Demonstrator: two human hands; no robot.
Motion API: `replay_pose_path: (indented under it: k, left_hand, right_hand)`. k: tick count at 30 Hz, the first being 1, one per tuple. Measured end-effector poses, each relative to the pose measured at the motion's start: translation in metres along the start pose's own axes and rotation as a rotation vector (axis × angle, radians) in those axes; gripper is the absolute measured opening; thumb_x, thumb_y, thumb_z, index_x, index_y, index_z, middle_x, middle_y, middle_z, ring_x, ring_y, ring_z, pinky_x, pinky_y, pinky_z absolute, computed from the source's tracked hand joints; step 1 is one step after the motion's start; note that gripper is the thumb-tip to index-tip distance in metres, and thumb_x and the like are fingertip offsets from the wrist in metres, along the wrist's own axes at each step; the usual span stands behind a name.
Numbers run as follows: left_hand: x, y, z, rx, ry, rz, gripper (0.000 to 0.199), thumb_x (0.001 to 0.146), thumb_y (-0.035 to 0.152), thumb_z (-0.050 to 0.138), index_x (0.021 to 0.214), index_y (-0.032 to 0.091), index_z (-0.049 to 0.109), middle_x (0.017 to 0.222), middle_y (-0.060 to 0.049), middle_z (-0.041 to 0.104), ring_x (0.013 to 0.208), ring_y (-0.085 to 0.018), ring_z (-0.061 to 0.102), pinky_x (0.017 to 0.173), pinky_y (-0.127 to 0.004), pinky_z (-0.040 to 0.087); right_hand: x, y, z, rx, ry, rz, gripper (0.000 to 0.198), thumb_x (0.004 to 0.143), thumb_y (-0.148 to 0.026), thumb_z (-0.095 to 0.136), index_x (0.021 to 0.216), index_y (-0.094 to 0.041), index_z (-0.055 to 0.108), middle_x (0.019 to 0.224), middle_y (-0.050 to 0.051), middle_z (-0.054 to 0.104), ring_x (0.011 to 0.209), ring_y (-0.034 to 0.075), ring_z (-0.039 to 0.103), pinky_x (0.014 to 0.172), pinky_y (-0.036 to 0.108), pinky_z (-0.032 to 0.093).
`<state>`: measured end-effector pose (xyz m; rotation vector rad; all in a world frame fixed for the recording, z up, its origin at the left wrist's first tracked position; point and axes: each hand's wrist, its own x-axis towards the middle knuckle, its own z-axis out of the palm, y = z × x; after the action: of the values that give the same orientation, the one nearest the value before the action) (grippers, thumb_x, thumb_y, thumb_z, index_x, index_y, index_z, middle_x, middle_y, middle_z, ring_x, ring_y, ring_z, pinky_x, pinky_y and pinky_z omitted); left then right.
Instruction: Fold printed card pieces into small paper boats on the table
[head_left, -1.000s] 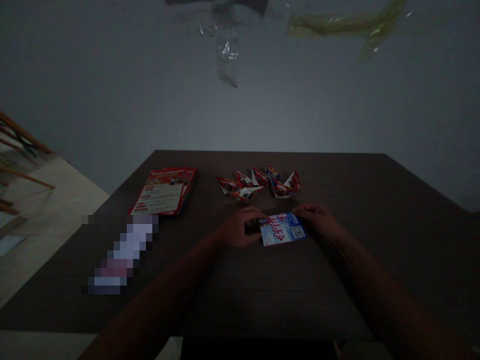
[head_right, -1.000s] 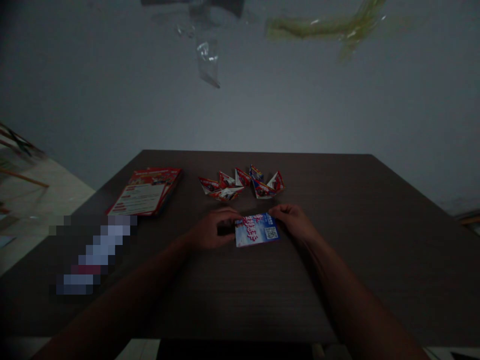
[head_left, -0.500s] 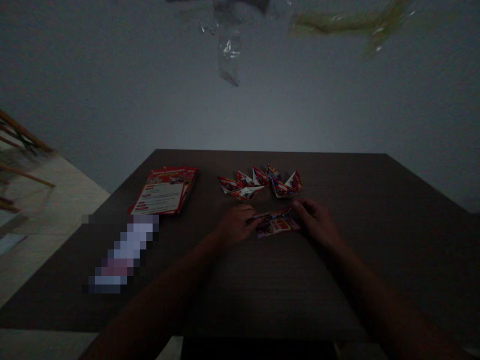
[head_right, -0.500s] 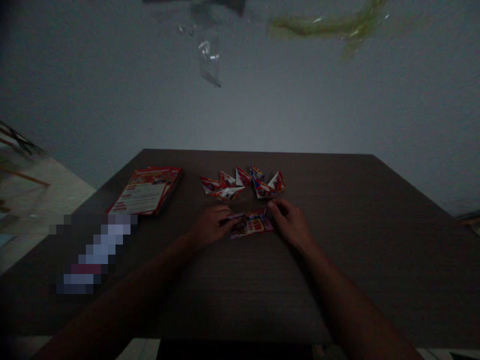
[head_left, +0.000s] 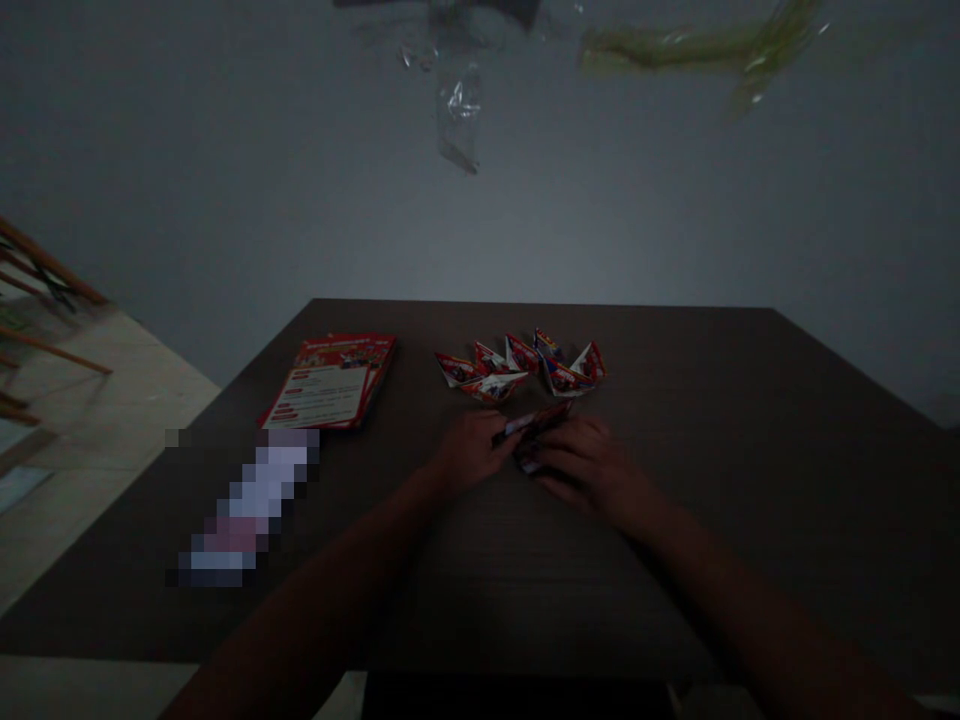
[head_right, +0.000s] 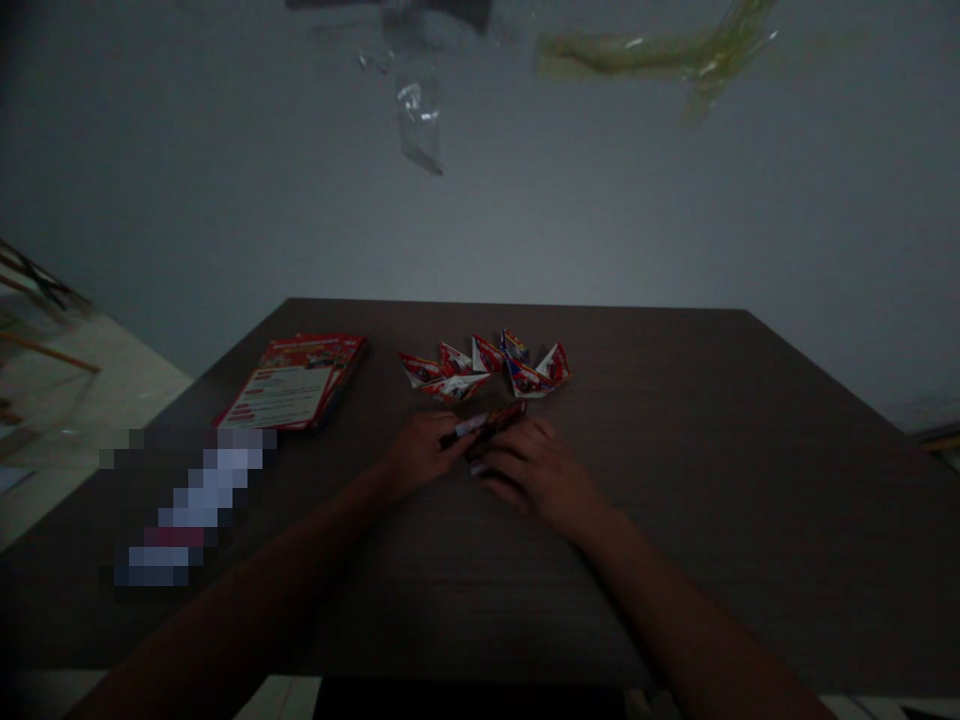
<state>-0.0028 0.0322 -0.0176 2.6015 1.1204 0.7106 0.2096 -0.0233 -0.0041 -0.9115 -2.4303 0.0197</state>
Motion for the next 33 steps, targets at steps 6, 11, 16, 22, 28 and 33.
replay_pose_path:
  k: [6, 11, 16, 22, 28, 33]
  left_hand:
    - [0.002, 0.002, -0.006, -0.015, -0.097, -0.024, 0.022, 0.084, 0.031, 0.051, 0.072, 0.015, 0.061, 0.061, 0.000, 0.055, 0.058, -0.011, 0.049, 0.055, -0.022, 0.034]
    - [0.002, -0.006, -0.010, 0.038, -0.180, 0.010, 0.022, 0.082, 0.032, 0.052, 0.074, 0.015, 0.063, 0.069, -0.003, 0.057, 0.067, -0.013, 0.052, 0.060, -0.023, 0.036]
    - [0.002, -0.012, -0.012, 0.068, -0.239, 0.029, 0.020, 0.081, 0.029, 0.051, 0.074, 0.015, 0.064, 0.073, -0.004, 0.057, 0.069, -0.013, 0.053, 0.060, -0.023, 0.036]
    - [0.001, -0.012, -0.011, 0.060, -0.241, 0.062, 0.018, 0.080, 0.029, 0.052, 0.076, 0.016, 0.064, 0.074, -0.003, 0.056, 0.070, -0.013, 0.052, 0.061, -0.024, 0.036]
    - [0.002, -0.008, -0.013, 0.057, -0.246, 0.045, 0.018, 0.080, 0.028, 0.052, 0.072, 0.016, 0.062, 0.072, -0.003, 0.055, 0.068, -0.013, 0.051, 0.061, -0.024, 0.036]
    - [0.002, -0.004, -0.014, 0.044, -0.247, 0.025, 0.014, 0.077, 0.026, 0.054, 0.070, 0.016, 0.060, 0.072, -0.003, 0.057, 0.067, -0.013, 0.053, 0.060, -0.024, 0.036]
  right_hand:
    - [-0.001, 0.001, 0.003, 0.058, -0.142, 0.021, 0.019, 0.087, -0.024, 0.052, 0.100, -0.022, 0.066, 0.104, 0.006, 0.066, 0.101, 0.020, 0.057, 0.092, 0.040, 0.040]
    - [-0.002, 0.004, 0.004, 0.122, -0.187, 0.063, 0.015, 0.087, -0.022, 0.052, 0.093, -0.021, 0.066, 0.091, 0.005, 0.067, 0.090, 0.018, 0.060, 0.088, 0.037, 0.042]
    - [-0.001, 0.006, 0.006, 0.170, -0.173, 0.115, 0.017, 0.090, -0.022, 0.046, 0.089, -0.019, 0.063, 0.087, 0.006, 0.066, 0.085, 0.018, 0.059, 0.082, 0.034, 0.043]
    - [0.003, 0.007, 0.010, 0.138, -0.116, 0.275, 0.018, 0.090, -0.024, 0.046, 0.079, -0.018, 0.060, 0.077, 0.005, 0.063, 0.076, 0.017, 0.056, 0.074, 0.031, 0.042]
    - [0.005, 0.007, 0.016, 0.061, -0.163, 0.436, 0.023, 0.091, -0.027, 0.044, 0.077, -0.017, 0.059, 0.078, 0.006, 0.062, 0.074, 0.017, 0.056, 0.072, 0.029, 0.041]
    - [0.007, 0.009, 0.019, 0.013, -0.219, 0.486, 0.024, 0.090, -0.027, 0.043, 0.082, -0.016, 0.062, 0.084, 0.008, 0.065, 0.079, 0.018, 0.059, 0.075, 0.030, 0.040]
